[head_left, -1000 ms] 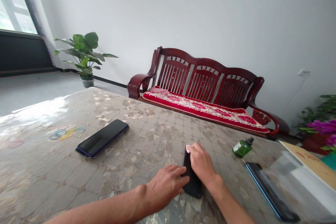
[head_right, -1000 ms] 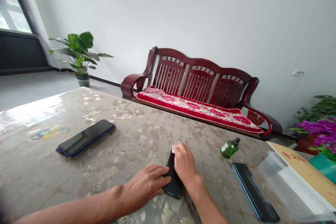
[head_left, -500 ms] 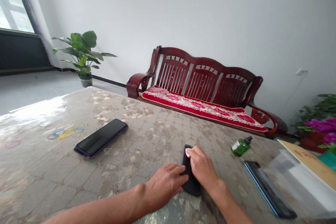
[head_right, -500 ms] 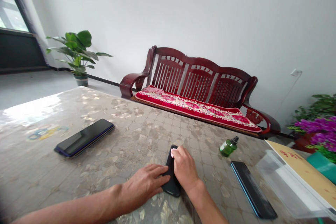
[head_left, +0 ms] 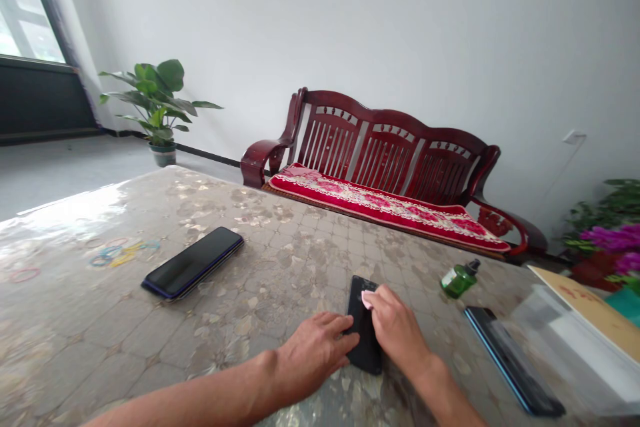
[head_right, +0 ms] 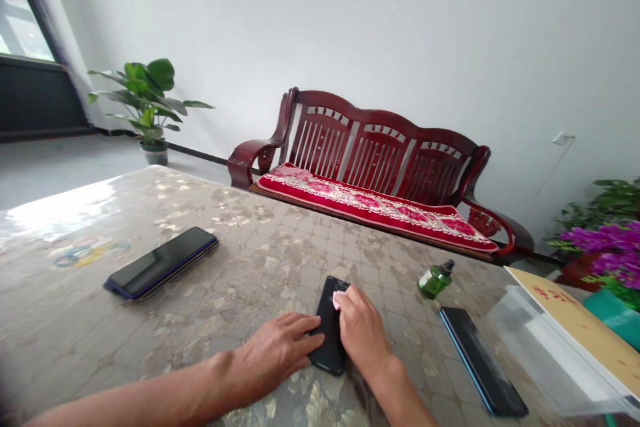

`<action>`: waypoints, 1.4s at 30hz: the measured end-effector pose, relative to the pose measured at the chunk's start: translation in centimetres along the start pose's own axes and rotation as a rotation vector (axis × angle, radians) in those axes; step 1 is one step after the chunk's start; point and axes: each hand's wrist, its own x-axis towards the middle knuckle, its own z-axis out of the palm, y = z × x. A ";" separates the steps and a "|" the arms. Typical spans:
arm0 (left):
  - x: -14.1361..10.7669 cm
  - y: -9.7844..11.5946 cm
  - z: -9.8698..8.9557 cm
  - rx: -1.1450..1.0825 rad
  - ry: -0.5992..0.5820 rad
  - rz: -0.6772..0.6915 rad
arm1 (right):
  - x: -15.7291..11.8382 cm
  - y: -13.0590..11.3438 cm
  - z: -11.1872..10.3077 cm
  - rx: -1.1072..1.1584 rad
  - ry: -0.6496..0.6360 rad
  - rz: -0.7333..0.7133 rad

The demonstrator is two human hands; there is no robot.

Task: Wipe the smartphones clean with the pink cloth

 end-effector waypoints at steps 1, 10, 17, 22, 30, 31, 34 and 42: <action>0.0 0.0 0.0 0.006 0.003 0.003 | 0.5 0.5 0.2 -0.019 0.016 0.026; -0.1 -0.2 0.3 0.000 0.013 0.014 | -0.5 0.3 0.2 0.004 -0.041 0.022; 0.0 0.1 -0.2 0.012 -0.007 0.005 | 0.2 -0.1 0.0 -0.027 -0.027 0.056; -0.1 -0.1 -0.2 0.002 -0.011 0.003 | 1.7 -0.1 0.3 -0.066 -0.010 0.114; -0.2 -0.4 0.5 -0.031 0.010 -0.002 | -0.4 -1.4 0.1 -0.021 -0.049 0.016; -0.2 -0.4 0.5 -0.031 0.009 -0.001 | -0.2 -1.2 0.2 -0.021 -0.044 0.020; -0.2 -0.4 0.5 -0.020 0.002 0.004 | 1.1 -0.6 0.4 -0.025 -0.017 0.049; -0.2 -0.4 0.6 -0.037 0.012 0.004 | 0.8 -1.5 0.1 -0.010 -0.053 0.023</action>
